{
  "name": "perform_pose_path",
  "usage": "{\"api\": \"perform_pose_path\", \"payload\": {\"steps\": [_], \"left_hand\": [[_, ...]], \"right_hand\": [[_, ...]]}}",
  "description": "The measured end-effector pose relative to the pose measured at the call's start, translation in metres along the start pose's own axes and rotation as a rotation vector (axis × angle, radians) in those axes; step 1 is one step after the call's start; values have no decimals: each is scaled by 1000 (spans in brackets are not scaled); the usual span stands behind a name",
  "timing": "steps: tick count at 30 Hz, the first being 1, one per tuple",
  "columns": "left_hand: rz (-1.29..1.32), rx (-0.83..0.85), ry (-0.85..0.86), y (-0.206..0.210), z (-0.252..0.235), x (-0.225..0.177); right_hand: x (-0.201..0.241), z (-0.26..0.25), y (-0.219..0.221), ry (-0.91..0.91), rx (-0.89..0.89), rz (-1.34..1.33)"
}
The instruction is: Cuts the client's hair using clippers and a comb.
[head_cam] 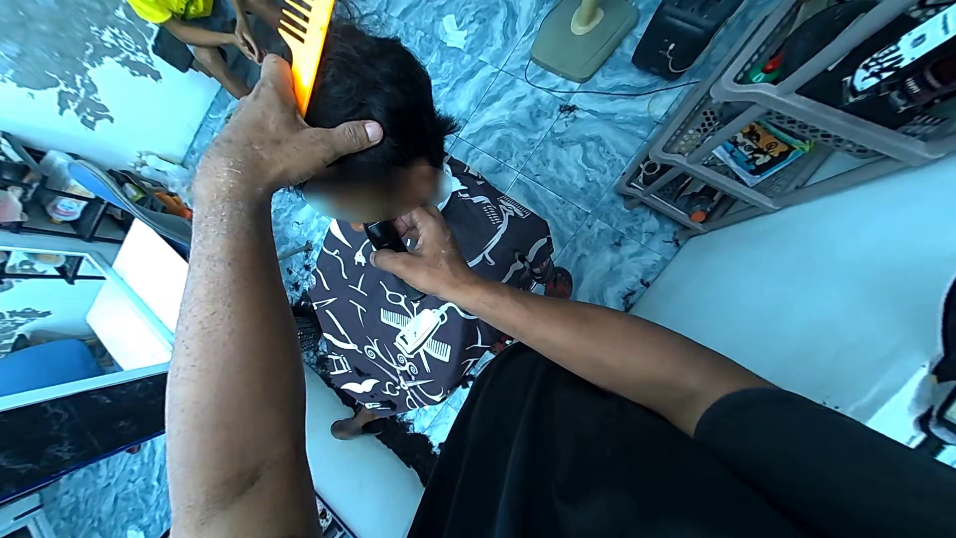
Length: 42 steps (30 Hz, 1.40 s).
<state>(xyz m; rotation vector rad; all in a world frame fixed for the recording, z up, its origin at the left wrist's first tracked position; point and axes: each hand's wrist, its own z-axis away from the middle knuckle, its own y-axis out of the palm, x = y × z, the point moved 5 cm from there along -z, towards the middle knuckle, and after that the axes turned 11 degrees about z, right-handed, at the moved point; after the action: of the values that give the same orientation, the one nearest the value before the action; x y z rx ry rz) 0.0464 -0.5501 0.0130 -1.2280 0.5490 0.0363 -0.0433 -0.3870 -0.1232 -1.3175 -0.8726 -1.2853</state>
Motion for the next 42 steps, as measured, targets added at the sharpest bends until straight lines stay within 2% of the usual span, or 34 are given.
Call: {"api": "perform_pose_path", "payload": {"steps": [11,18,42], "left_hand": [[-4,-6,18,0,-1,0],[-6,-2,-2,0,-1,1],[-1,-3,-7,0,3,-2]], "right_hand": [[2,2,0,-42,-14,-20],[1,1,1,7,-5,-17],[-1,2,2,-4,-7,-26]]}}
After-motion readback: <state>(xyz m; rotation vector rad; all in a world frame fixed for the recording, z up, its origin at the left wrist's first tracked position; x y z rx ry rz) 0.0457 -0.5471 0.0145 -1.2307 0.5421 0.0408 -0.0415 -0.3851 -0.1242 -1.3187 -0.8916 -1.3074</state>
